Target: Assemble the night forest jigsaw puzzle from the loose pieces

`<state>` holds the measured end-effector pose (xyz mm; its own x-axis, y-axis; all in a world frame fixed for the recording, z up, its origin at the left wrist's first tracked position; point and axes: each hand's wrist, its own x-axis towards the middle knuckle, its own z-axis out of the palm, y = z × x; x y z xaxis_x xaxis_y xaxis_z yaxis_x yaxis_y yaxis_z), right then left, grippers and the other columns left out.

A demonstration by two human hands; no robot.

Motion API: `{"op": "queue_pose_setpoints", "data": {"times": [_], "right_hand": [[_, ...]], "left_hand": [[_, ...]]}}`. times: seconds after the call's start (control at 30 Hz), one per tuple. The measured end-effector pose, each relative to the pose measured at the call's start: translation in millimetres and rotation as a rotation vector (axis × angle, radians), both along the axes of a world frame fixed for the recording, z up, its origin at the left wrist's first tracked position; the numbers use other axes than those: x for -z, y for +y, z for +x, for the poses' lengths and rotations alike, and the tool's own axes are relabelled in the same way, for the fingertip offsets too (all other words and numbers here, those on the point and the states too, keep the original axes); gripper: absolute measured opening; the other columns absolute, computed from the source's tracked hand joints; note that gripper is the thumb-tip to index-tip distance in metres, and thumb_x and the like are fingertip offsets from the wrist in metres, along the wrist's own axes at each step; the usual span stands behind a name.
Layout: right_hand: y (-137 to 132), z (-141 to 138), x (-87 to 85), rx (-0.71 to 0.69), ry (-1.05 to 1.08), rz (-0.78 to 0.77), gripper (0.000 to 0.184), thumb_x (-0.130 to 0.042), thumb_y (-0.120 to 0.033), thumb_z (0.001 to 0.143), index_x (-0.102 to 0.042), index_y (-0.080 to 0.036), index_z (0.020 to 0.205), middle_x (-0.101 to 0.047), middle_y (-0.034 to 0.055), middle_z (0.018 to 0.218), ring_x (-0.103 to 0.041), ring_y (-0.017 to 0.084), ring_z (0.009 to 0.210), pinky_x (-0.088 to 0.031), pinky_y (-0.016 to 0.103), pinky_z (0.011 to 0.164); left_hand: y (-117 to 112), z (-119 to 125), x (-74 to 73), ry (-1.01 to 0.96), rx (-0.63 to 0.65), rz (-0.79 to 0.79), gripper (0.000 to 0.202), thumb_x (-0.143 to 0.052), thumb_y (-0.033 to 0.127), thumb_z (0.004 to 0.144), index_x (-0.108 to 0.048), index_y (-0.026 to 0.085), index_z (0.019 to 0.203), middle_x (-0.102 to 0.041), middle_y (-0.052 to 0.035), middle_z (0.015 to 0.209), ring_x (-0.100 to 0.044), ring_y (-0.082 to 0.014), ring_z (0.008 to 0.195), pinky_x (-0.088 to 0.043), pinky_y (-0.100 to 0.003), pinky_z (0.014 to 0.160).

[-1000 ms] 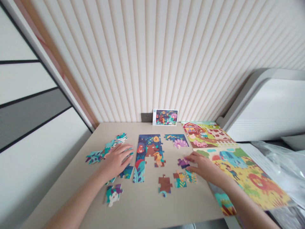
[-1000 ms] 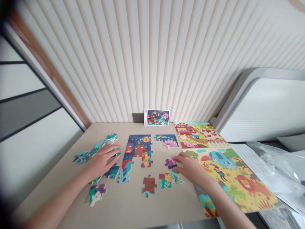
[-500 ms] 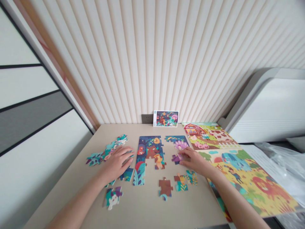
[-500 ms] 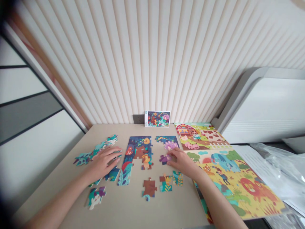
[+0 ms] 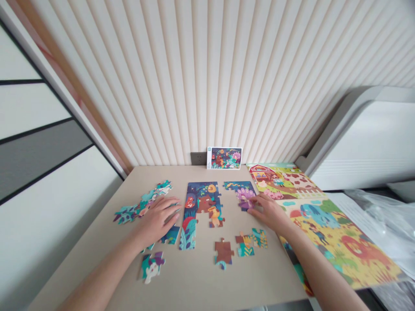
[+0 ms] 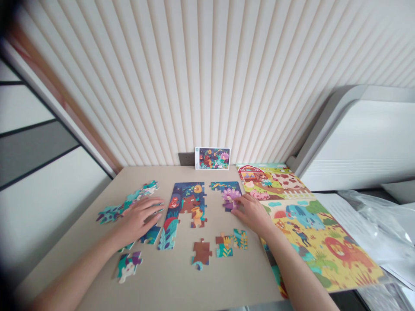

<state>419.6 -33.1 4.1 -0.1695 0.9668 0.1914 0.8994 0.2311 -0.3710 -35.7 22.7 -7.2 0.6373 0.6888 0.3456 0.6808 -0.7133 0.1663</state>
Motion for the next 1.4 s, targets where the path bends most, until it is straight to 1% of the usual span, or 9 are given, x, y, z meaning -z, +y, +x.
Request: {"op": "queue_pose_setpoints", "data": {"times": [0.13,0.27,0.4,0.6,0.83,1.03,1.17,1.3,1.4], "right_hand": [[3,2,3.1,-0.005,-0.007,0.026,0.035,-0.066,-0.045,0.094,-0.069,-0.024,0.122,-0.068,0.0093,0.113,-0.066,0.027,0.108,-0.051,0.039,0.095],[4,-1,4.3,-0.058,-0.022,0.051,0.032,-0.062,-0.040,0.097,-0.069,-0.025,0.125,-0.068,0.0095,0.112,-0.066,0.026,0.106,-0.053,0.039,0.095],[4,-3,6.9,-0.119,-0.047,0.092,0.028,-0.059,-0.036,0.100,-0.073,-0.027,0.123,-0.069,0.0091,0.112,-0.066,0.025,0.103,-0.054,0.039,0.094],[5,-1,10.0,-0.145,-0.101,0.125,0.028,-0.057,-0.036,0.102,-0.075,-0.030,0.122,-0.069,0.0080,0.109,-0.066,0.024,0.099,-0.055,0.037,0.091],[3,-1,7.3,-0.152,-0.143,0.129,0.027,-0.054,-0.036,0.104,-0.076,-0.031,0.119,-0.068,0.0072,0.109,-0.067,0.023,0.098,-0.055,0.039,0.090],[0,-4,2.3,-0.179,-0.201,0.175,0.027,-0.057,-0.036,0.103,-0.072,-0.029,0.125,-0.069,0.0085,0.120,-0.066,0.025,0.108,-0.054,0.040,0.095],[0,-7,-0.7,-0.190,-0.294,0.212,0.025,-0.058,-0.031,0.103,-0.073,-0.027,0.122,-0.072,0.0090,0.115,-0.067,0.025,0.106,-0.052,0.040,0.095],[0,-7,-2.5,-0.216,-0.421,0.239,0.026,-0.058,-0.027,0.103,-0.072,-0.026,0.125,-0.072,0.0096,0.110,-0.067,0.024,0.099,-0.049,0.038,0.091],[-1,-8,-3.3,-0.227,-0.474,0.243,0.027,-0.058,-0.023,0.103,-0.071,-0.025,0.126,-0.071,0.0101,0.109,-0.067,0.024,0.098,-0.047,0.040,0.091]], "left_hand": [[1,-1,3.1,0.004,0.002,-0.008,0.034,-0.051,0.038,0.103,-0.069,0.029,0.130,-0.064,-0.0047,0.139,-0.054,-0.0279,0.135,-0.037,-0.051,0.121],[1,-1,2.3,-0.014,0.001,-0.007,0.034,-0.052,0.038,0.102,-0.069,0.030,0.130,-0.065,-0.0041,0.139,-0.055,-0.0279,0.134,-0.037,-0.051,0.121],[1,-1,1.6,-0.015,0.002,-0.001,0.033,-0.052,0.038,0.103,-0.070,0.029,0.128,-0.066,-0.0041,0.137,-0.056,-0.0272,0.133,-0.036,-0.050,0.121],[0,-1,2.3,0.010,-0.004,-0.012,0.033,-0.051,0.039,0.103,-0.069,0.029,0.129,-0.065,-0.0036,0.139,-0.056,-0.0265,0.133,-0.034,-0.050,0.123],[1,0,1.6,0.005,0.002,-0.025,0.033,-0.051,0.038,0.103,-0.069,0.031,0.129,-0.065,-0.0031,0.137,-0.055,-0.0268,0.134,-0.035,-0.050,0.122],[1,-1,3.4,0.015,-0.012,-0.013,0.032,-0.050,0.037,0.103,-0.070,0.030,0.127,-0.064,-0.0046,0.138,-0.055,-0.0280,0.133,-0.039,-0.051,0.119],[1,-1,4.3,0.013,-0.012,-0.013,0.033,-0.051,0.037,0.103,-0.069,0.031,0.130,-0.064,-0.0042,0.139,-0.055,-0.0274,0.133,-0.037,-0.052,0.121],[1,-1,3.9,0.017,-0.007,-0.007,0.033,-0.051,0.037,0.102,-0.069,0.032,0.130,-0.064,-0.0036,0.140,-0.054,-0.0271,0.134,-0.036,-0.051,0.122],[0,-1,2.6,0.023,-0.008,0.000,0.033,-0.050,0.037,0.103,-0.069,0.031,0.130,-0.064,-0.0042,0.139,-0.054,-0.0267,0.134,-0.036,-0.049,0.122]]}}
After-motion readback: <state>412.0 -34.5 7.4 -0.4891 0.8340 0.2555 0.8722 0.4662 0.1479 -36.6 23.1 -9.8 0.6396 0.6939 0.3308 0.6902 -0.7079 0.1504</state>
